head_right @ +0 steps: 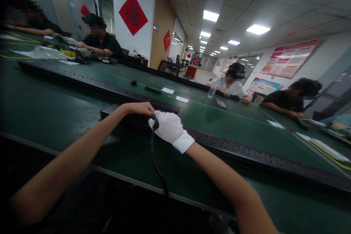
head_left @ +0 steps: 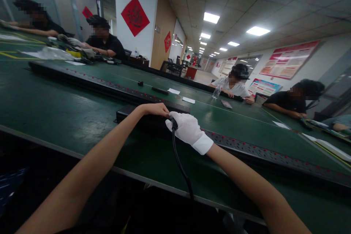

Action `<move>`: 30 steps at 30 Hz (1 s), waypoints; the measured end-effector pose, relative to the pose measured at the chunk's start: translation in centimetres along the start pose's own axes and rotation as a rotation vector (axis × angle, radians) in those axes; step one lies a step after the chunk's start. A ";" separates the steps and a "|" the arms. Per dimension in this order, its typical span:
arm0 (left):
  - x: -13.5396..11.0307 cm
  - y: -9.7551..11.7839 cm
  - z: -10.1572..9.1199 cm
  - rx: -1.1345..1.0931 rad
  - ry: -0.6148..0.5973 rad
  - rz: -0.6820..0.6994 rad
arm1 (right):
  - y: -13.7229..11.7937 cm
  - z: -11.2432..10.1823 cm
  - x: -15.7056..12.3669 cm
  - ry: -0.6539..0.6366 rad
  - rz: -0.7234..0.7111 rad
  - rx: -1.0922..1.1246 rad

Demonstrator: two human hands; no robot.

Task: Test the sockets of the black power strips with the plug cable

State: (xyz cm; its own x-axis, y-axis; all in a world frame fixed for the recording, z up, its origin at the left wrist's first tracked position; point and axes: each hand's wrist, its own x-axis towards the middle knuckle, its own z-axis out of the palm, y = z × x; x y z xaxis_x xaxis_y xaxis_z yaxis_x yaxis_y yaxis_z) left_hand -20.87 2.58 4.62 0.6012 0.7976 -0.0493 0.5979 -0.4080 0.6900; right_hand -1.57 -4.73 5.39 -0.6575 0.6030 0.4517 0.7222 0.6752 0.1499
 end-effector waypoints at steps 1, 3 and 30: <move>0.0 -0.1 0.0 0.000 -0.005 0.010 | 0.0 0.1 0.0 0.002 -0.003 -0.001; 0.1 -0.2 -0.1 0.000 -0.014 0.015 | 0.0 0.2 0.0 0.009 -0.004 -0.003; 0.4 -0.7 0.0 -0.012 -0.013 0.022 | 0.2 0.6 -0.1 0.034 -0.001 0.065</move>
State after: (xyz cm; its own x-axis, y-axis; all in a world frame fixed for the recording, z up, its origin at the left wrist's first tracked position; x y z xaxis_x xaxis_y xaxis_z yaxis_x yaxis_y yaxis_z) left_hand -21.07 3.15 4.06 0.6211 0.7825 -0.0437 0.5782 -0.4198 0.6997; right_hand -1.46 -4.47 4.86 -0.6495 0.5887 0.4811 0.7058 0.7022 0.0936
